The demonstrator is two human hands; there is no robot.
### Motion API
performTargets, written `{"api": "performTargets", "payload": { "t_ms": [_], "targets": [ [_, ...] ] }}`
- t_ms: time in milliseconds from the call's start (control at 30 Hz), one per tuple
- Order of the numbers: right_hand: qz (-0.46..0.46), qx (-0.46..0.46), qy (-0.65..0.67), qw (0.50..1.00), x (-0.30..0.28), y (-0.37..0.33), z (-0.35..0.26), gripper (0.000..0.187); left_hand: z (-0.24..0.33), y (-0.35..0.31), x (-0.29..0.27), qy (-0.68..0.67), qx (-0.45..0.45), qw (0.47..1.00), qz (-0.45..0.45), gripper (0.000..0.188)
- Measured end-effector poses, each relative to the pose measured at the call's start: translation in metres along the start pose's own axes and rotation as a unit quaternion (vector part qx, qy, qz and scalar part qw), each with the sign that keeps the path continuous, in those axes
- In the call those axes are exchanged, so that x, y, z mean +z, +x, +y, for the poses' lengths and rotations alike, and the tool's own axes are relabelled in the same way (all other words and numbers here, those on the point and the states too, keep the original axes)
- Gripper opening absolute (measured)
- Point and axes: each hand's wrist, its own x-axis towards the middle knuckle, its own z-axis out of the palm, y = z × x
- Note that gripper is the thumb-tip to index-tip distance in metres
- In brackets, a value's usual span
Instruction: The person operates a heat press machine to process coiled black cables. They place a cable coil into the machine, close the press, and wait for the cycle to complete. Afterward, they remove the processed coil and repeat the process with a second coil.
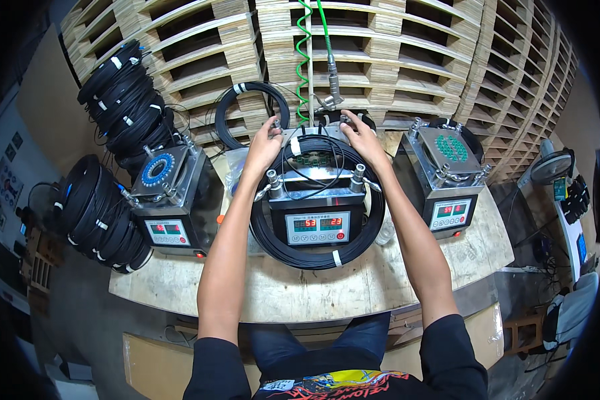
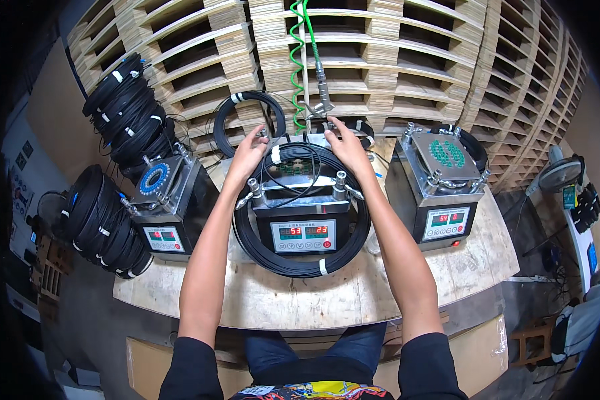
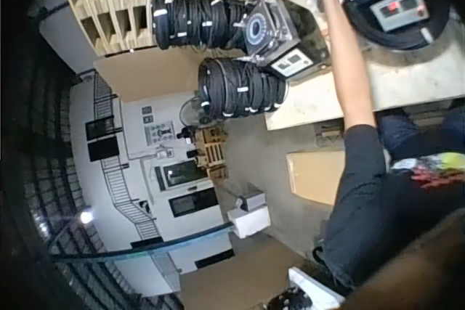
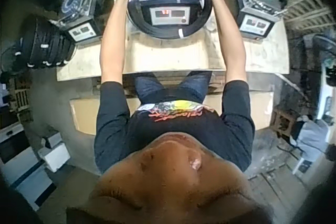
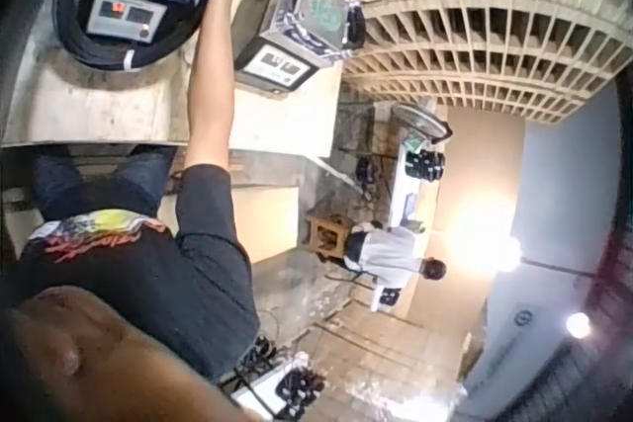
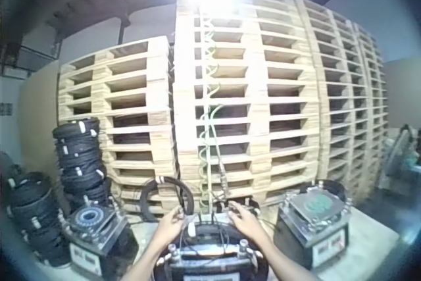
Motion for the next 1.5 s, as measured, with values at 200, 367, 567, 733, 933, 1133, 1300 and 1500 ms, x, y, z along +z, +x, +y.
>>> {"api": "performTargets", "payload": {
  "t_ms": [200,367,567,733,933,1133,1300,1500],
  "targets": [
    [-0.005,-0.011,0.025,1.0,-0.001,0.002,0.007,0.051,-0.006,0.002,0.002,0.015,0.003,1.0,0.003,0.06],
    [0.0,-0.034,0.035,0.999,0.0,0.005,0.015,0.051,-0.003,0.001,0.002,0.003,0.004,1.0,0.007,0.062],
    [0.011,-0.02,0.025,0.999,0.001,0.001,0.007,0.051,-0.004,0.0,-0.001,0.025,0.009,1.0,0.01,0.062],
    [-0.004,0.001,0.018,1.0,0.001,-0.001,0.003,0.051,-0.003,-0.002,0.0,0.016,0.002,1.0,0.018,0.061],
    [0.002,-0.046,0.029,0.999,0.0,0.001,0.011,0.047,-0.001,-0.002,0.001,0.013,-0.004,1.0,0.011,0.061],
    [0.0,-0.049,0.055,0.997,-0.002,-0.001,0.006,0.05,0.001,-0.003,-0.001,0.005,-0.013,1.0,0.007,0.066],
    [0.009,-0.033,0.016,0.999,0.0,-0.003,0.006,0.051,0.0,-0.003,-0.001,0.003,-0.007,1.0,0.009,0.066],
    [0.006,-0.074,0.011,0.997,0.0,0.0,0.012,0.048,-0.002,0.001,0.001,-0.01,-0.007,1.0,-0.001,0.063]
  ]
}}
